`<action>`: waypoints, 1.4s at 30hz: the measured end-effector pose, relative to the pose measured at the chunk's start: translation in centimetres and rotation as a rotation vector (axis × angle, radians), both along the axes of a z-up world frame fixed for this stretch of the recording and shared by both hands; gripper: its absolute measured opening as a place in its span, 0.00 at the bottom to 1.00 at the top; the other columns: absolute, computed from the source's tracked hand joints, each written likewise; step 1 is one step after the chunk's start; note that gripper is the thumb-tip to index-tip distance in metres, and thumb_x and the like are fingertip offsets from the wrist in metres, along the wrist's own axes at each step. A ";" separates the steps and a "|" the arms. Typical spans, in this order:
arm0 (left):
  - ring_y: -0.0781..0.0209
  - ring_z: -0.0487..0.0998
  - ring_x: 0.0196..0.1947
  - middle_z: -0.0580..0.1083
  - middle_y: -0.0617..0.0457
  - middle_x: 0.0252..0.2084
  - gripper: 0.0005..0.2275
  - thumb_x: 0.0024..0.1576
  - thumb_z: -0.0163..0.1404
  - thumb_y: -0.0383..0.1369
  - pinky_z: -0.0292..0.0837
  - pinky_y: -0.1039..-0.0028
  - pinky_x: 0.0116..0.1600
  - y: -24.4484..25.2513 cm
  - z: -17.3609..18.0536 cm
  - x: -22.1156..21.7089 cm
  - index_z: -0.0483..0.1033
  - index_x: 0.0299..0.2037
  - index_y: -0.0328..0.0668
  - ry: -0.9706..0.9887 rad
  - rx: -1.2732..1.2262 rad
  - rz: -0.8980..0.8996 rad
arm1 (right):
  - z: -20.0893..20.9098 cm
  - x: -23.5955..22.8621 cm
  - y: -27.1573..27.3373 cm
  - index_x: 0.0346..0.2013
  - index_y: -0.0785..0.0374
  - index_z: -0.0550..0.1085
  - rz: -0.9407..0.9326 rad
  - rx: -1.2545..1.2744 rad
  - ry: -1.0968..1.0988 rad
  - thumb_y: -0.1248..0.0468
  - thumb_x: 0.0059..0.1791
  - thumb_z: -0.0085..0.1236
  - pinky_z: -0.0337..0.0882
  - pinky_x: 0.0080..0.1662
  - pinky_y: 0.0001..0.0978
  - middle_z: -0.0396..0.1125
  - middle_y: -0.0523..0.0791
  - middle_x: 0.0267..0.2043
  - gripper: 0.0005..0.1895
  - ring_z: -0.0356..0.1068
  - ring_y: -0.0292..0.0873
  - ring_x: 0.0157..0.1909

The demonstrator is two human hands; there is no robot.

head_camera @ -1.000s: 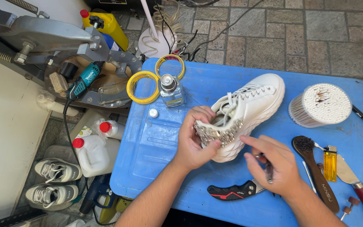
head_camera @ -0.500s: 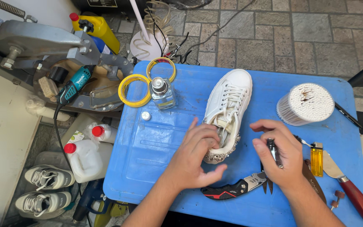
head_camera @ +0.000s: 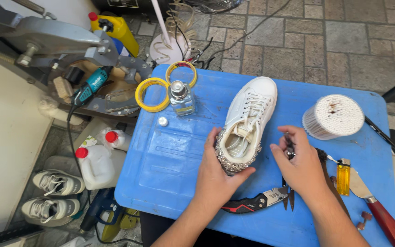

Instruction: The person applies yellow masking tape around the heel collar of a white sneaker that already has a rhinestone embellishment. They smooth the tape in place and trim the excess with a utility knife.

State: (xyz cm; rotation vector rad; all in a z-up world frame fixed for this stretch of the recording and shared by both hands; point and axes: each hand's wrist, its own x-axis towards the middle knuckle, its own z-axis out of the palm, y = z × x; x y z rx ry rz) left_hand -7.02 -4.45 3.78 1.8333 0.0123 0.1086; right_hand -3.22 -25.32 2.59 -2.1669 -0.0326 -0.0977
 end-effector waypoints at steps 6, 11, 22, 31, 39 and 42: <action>0.38 0.67 0.69 0.63 0.31 0.69 0.50 0.44 0.71 0.34 0.63 0.59 0.69 -0.1 -0.4 -0.4 0.47 0.72 0.27 -0.166 0.180 0.007 | -0.3 0.4 0.3 0.67 0.68 0.60 0.061 -0.017 -0.101 0.72 0.45 0.57 0.71 0.47 0.34 0.64 0.49 0.48 0.35 0.68 0.41 0.43; 0.40 0.71 0.65 0.66 0.33 0.66 0.48 0.42 0.71 0.35 0.68 0.60 0.65 -0.2 -0.1 0.1 0.52 0.70 0.31 -0.211 0.204 0.062 | -0.2 0.6 0.0 0.62 0.64 0.68 0.014 -0.120 -0.101 0.73 0.45 0.59 0.73 0.49 0.37 0.68 0.51 0.49 0.29 0.73 0.44 0.44; 0.57 0.76 0.58 0.72 0.42 0.60 0.39 0.48 0.65 0.31 0.73 0.69 0.62 2.8 0.2 1.8 0.55 0.68 0.33 -0.047 -0.300 0.039 | -0.9 0.5 -0.2 0.46 0.66 0.76 0.049 -0.378 -0.344 0.72 0.43 0.61 0.67 0.59 0.45 0.71 0.52 0.54 0.15 0.69 0.56 0.57; 0.57 0.73 0.59 0.71 0.43 0.59 0.38 0.48 0.62 0.32 0.66 0.65 0.66 5.8 -1.7 1.4 0.57 0.68 0.31 0.086 -0.660 -0.037 | -0.8 0.7 0.0 0.38 0.65 0.78 0.055 -0.423 -0.341 0.72 0.42 0.61 0.65 0.59 0.44 0.72 0.48 0.54 0.10 0.65 0.55 0.55; 0.53 0.75 0.59 0.73 0.41 0.59 0.38 0.46 0.60 0.39 0.69 0.63 0.64 7.6 -2.8 1.6 0.60 0.67 0.31 0.318 -0.866 -0.110 | 1.1 -0.4 0.8 0.24 0.64 0.75 0.046 -0.395 -0.418 0.65 0.38 0.66 0.64 0.55 0.45 0.72 0.47 0.43 0.08 0.63 0.55 0.52; 0.50 0.77 0.57 0.74 0.38 0.58 0.36 0.48 0.59 0.40 0.71 0.61 0.61 8.2 -3.2 1.5 0.64 0.66 0.26 0.368 -0.929 -0.104 | 2.1 -0.4 0.1 0.21 0.63 0.72 0.460 -0.332 -0.101 0.58 0.41 0.72 0.67 0.53 0.39 0.69 0.44 0.32 0.17 0.66 0.48 0.46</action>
